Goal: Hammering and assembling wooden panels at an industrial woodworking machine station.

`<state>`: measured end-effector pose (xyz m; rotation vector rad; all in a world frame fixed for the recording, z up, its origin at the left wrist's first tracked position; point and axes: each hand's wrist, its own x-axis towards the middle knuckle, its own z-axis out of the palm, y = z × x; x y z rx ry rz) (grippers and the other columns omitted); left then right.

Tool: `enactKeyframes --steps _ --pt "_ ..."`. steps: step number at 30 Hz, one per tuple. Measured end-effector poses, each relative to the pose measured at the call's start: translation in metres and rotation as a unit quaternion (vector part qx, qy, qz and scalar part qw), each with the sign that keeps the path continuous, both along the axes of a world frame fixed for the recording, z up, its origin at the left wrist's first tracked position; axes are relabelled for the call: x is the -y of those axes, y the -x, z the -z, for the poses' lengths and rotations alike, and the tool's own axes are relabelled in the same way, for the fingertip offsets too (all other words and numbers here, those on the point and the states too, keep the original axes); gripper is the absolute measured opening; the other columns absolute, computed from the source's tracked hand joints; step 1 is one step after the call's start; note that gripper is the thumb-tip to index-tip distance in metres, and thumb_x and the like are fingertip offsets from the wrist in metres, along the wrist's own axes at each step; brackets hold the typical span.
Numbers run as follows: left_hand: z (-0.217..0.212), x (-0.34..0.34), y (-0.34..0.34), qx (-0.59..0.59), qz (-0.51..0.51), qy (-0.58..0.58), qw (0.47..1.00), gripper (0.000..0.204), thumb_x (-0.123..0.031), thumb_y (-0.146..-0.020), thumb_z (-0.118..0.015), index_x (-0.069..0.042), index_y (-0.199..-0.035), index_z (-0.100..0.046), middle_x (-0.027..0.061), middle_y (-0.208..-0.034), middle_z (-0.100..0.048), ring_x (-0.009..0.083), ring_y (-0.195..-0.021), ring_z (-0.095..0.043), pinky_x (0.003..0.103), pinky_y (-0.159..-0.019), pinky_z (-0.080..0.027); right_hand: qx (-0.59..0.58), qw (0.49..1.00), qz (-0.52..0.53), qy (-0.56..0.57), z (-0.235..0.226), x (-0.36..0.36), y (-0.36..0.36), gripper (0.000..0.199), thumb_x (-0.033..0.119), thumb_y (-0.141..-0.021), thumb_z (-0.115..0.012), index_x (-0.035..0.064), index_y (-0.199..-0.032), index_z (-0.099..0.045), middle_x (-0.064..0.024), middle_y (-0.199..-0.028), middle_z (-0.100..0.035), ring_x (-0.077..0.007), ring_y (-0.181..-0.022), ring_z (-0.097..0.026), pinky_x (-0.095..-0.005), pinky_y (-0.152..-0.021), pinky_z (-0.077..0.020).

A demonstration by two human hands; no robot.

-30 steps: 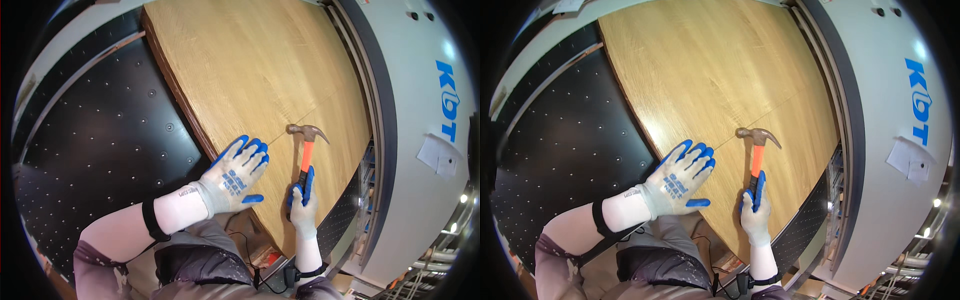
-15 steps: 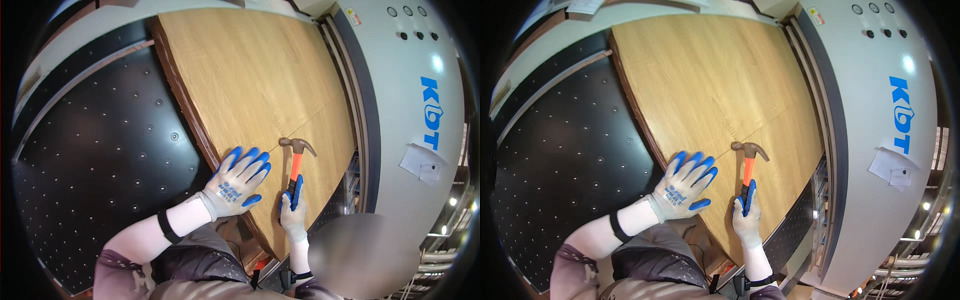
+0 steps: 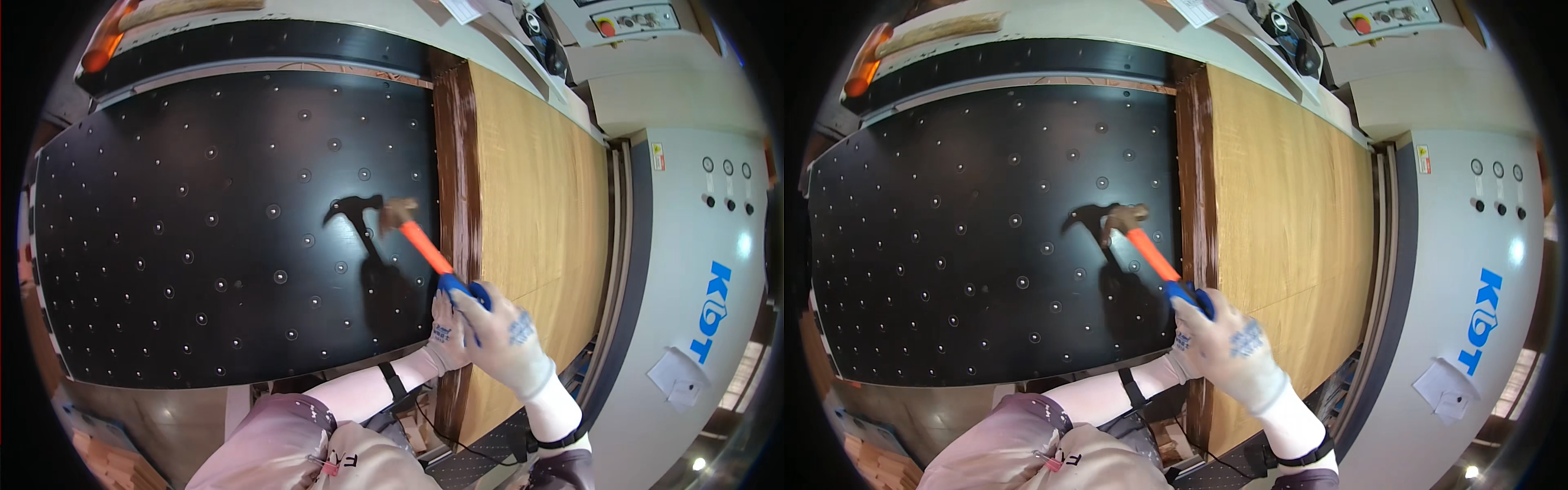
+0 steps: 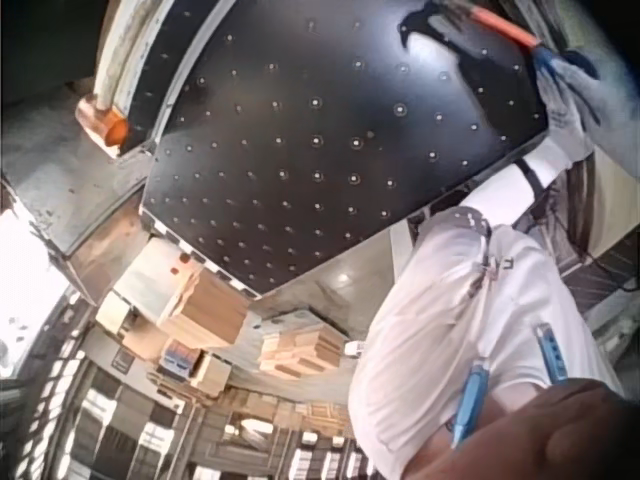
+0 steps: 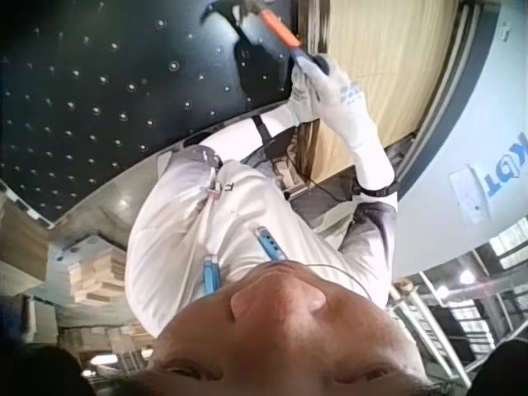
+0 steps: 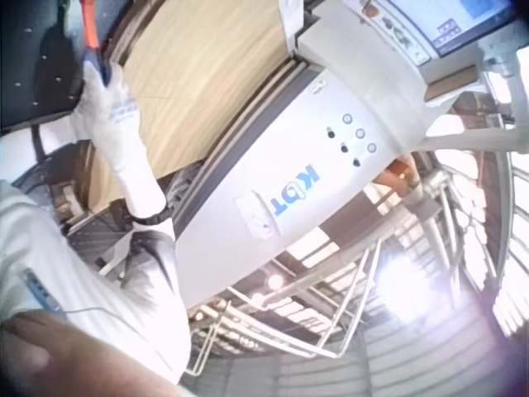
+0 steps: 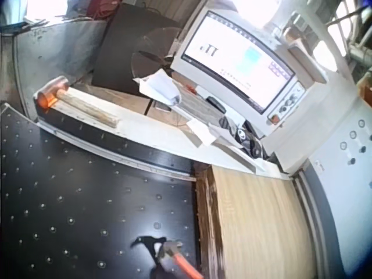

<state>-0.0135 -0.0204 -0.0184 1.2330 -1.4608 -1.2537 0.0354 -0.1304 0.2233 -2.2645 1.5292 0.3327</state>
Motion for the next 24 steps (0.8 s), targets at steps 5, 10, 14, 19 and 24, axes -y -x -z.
enactKeyframes --steps 5,10,14,19,24 --pt "-0.019 0.012 -0.030 -0.086 0.084 -0.008 0.993 0.106 -0.060 -0.088 -0.063 0.009 -0.156 -0.019 0.0422 -0.158 -0.016 0.0582 -0.149 -0.014 0.057 -0.125 -0.012 -0.128 0.983 -0.115 0.060 0.036 0.043 -0.036 0.048 0.007 -0.090 -0.060 0.0150 -0.138 -0.060 -0.0204 -0.110 -0.062 -0.0360 -0.087 -0.071 -0.0458 -0.070 -0.0593" --pt "-0.036 0.019 -0.050 -0.013 0.060 -0.028 0.998 0.110 -0.064 -0.092 -0.058 0.014 -0.155 -0.014 0.0416 -0.160 -0.015 0.0566 -0.150 -0.014 0.057 -0.125 -0.014 -0.194 0.977 0.000 0.091 0.061 0.084 -0.037 0.044 0.003 -0.090 -0.059 0.0071 -0.133 -0.061 -0.0227 -0.113 -0.063 -0.0418 -0.090 -0.070 -0.0485 -0.075 -0.0591" --pt "-0.039 0.026 -0.058 0.012 0.139 -0.041 0.989 0.113 -0.069 -0.095 -0.051 0.018 -0.154 -0.008 0.0413 -0.161 -0.009 0.0556 -0.152 -0.010 0.054 -0.126 -0.011 -0.203 0.965 -0.092 0.139 0.063 0.074 -0.037 0.048 0.005 -0.093 -0.057 0.0108 -0.140 -0.057 -0.0219 -0.113 -0.062 -0.0358 -0.095 -0.071 -0.0474 -0.078 -0.0602" --pt "-0.043 0.030 -0.065 0.005 0.140 -0.055 0.989 0.115 -0.069 -0.094 -0.052 0.017 -0.155 -0.006 0.0398 -0.162 -0.007 0.0543 -0.152 -0.009 0.053 -0.127 -0.010 -0.238 0.965 0.001 0.110 0.062 0.079 -0.035 0.047 0.006 -0.093 -0.058 0.0116 -0.140 -0.058 -0.0211 -0.114 -0.063 -0.0364 -0.094 -0.071 -0.0470 -0.078 -0.0601" --pt "-0.042 0.029 -0.066 0.033 0.168 -0.066 0.983 0.114 -0.066 -0.094 -0.055 0.014 -0.156 -0.004 0.0382 -0.163 -0.006 0.0529 -0.153 -0.008 0.052 -0.127 -0.009 -0.197 0.970 0.025 0.143 0.059 0.080 -0.029 0.036 0.008 -0.094 -0.059 0.0065 -0.130 -0.064 -0.0242 -0.106 -0.065 -0.0407 -0.086 -0.070 -0.0477 -0.074 -0.0589"
